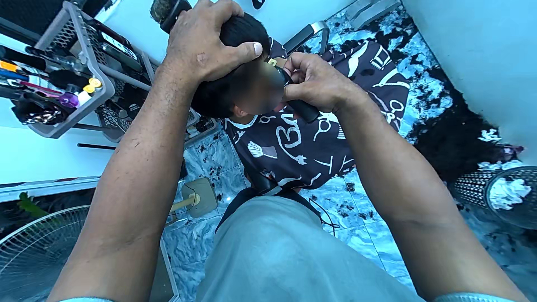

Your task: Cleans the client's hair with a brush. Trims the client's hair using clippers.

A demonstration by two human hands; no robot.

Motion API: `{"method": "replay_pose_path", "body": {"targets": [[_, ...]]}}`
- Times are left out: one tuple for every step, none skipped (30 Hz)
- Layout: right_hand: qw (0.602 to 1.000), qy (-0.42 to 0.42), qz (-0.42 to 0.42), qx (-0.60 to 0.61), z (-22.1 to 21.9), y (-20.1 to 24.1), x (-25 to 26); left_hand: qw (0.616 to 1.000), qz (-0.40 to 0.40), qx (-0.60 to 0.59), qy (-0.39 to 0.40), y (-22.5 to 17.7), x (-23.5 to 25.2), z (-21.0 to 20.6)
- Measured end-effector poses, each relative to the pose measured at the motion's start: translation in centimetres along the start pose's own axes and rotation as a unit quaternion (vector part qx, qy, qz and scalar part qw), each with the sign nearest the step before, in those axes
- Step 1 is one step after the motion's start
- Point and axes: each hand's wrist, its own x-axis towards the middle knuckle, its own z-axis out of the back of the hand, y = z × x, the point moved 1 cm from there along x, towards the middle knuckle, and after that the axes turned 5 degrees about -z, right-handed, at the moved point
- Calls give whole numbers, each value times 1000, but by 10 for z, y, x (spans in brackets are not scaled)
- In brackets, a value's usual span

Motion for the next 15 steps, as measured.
{"method": "replay_pose_path", "body": {"targets": [[1000, 3, 1, 0, 0, 0, 0, 1000, 1, -2, 0, 0, 0, 0], [1000, 8, 3, 4, 2, -1, 0, 1000, 2, -2, 1, 0, 0, 0], [1000, 13, 6, 9, 2, -2, 0, 1000, 2, -2, 1, 1, -1, 0], [1000, 15, 10, 15, 3, -3, 1, 1000, 0, -2, -1, 1, 0, 0], [1000, 14, 11, 19, 4, -3, 1, 1000, -1, -2, -3, 1, -1, 0], [1000, 13, 10, 21, 4, -3, 1, 1000, -1, -2, -4, 1, -1, 0], [1000, 12, 7, 22, 4, -3, 1, 1000, -2, -2, -5, 2, -1, 0], [1000, 10, 5, 23, 4, -3, 1, 1000, -2, -1, -4, 2, -1, 0], [1000, 8, 3, 21, 4, -2, 1, 1000, -1, 0, -3, 1, -1, 0], [1000, 8, 1, 21, 4, -1, 2, 1000, 0, 1, -1, 1, -1, 1], [1000, 7, -2, 23, 4, -1, 2, 1000, 0, 3, 0, 1, -1, 1], [1000, 7, -3, 23, 4, -1, 2, 1000, -1, 4, 0, 1, -1, 1], [1000, 8, -3, 23, 4, -1, 2, 1000, -2, 4, -1, 1, -1, 0], [1000, 10, -2, 23, 4, -1, 3, 1000, -5, 3, -2, 2, 0, 0], [1000, 11, 0, 24, 4, -1, 3, 1000, -6, 2, -2, 3, 0, -1]]}}
